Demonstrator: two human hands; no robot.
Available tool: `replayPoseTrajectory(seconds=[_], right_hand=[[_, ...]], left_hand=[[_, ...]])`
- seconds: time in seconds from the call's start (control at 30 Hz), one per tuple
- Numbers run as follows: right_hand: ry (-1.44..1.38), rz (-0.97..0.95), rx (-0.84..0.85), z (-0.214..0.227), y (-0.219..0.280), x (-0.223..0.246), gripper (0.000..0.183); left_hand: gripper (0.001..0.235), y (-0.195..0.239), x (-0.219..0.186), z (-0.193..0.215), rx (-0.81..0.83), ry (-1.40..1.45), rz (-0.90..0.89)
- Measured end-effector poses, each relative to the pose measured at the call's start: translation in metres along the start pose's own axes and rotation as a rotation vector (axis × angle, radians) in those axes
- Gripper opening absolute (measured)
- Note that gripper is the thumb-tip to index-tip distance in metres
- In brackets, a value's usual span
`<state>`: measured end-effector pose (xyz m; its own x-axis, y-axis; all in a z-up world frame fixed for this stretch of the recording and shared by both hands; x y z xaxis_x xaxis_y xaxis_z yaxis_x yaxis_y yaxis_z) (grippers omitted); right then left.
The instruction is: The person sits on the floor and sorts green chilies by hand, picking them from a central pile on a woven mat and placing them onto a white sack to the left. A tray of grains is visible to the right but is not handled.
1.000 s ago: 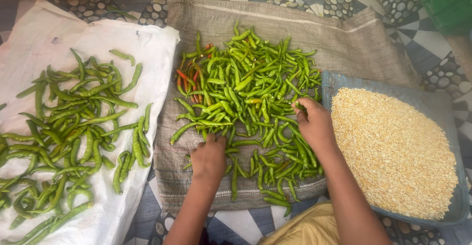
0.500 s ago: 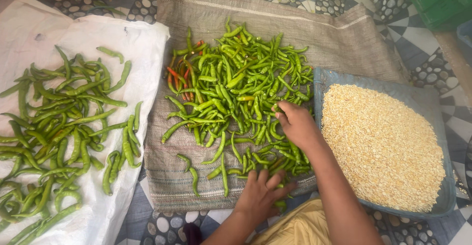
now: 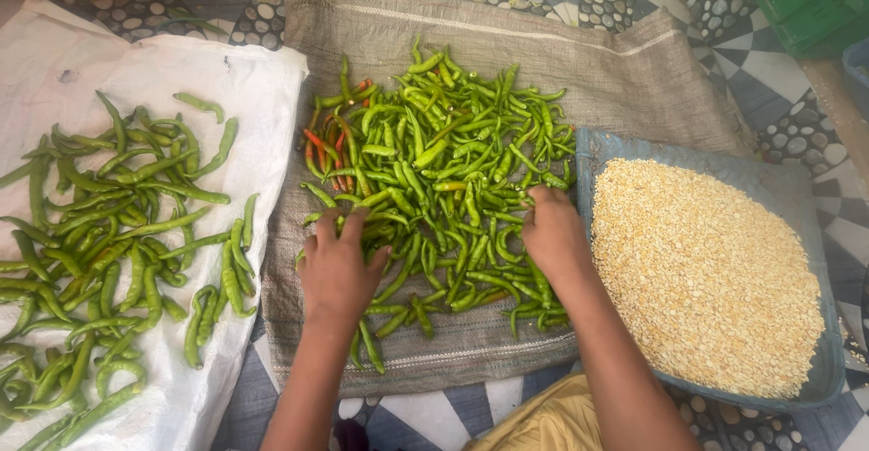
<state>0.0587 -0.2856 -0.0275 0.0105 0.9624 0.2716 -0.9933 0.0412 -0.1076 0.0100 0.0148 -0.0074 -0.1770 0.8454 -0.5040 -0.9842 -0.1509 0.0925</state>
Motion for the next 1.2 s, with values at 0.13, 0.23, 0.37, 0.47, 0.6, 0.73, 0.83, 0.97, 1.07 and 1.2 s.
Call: replayPoseTrajectory(seconds=[0.13, 0.23, 0.37, 0.47, 0.6, 0.73, 0.83, 0.97, 1.07, 1.2], right_hand=[[0.192, -0.221, 0.368, -0.002, 0.0, -0.001, 0.054], [0.256, -0.318, 0.801, -0.001, 0.01, 0.022, 0.092], [-0.038, -0.264, 0.816, -0.01, 0.02, 0.057, 0.083], [-0.389, -0.258, 0.582, -0.026, 0.017, 0.068, 0.071], [-0.922, -0.43, 0.573, -0.043, 0.007, 0.06, 0.057], [-1.289, -0.408, 0.581, -0.042, 0.002, 0.061, 0.065], [-1.498, -0.31, 0.534, -0.03, 0.002, 0.07, 0.066], [-1.447, -0.279, 0.293, -0.007, -0.003, 0.063, 0.063], [-0.989, -0.256, 0.19, -0.004, -0.005, 0.049, 0.053], [-0.429, -0.135, 0.261, -0.019, 0.001, 0.047, 0.021]], left_hand=[[0.13, 0.001, -0.005, 0.014, 0.199, -0.015, 0.171], [0.146, 0.011, -0.019, -0.001, 0.405, -0.334, 0.215], [0.126, 0.01, -0.007, -0.015, 0.272, -0.135, 0.122], [0.109, 0.003, 0.006, -0.022, 0.222, 0.008, 0.035], [0.08, 0.003, 0.014, -0.03, 0.204, 0.082, -0.051], [0.055, 0.006, 0.002, -0.038, 0.162, 0.084, -0.097], [0.038, 0.008, -0.01, -0.031, 0.079, 0.159, -0.053], [0.033, 0.005, -0.017, -0.001, -0.18, 0.372, -0.006], [0.067, 0.007, -0.014, 0.02, -0.274, 0.616, 0.151], [0.097, -0.006, 0.001, 0.016, -0.118, 1.287, 0.569]])
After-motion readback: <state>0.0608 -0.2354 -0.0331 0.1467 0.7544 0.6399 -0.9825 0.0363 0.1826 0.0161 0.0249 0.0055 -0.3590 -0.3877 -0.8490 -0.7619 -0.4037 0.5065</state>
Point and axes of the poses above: each hand's wrist, its own y-axis away from the middle knuckle, its own z-axis out of the back of the hand, x = y × z, the point moved 1 cm from there along -y, towards the middle knuckle, and after that the axes turned 6 degrees about y, right-handed, at the moved point
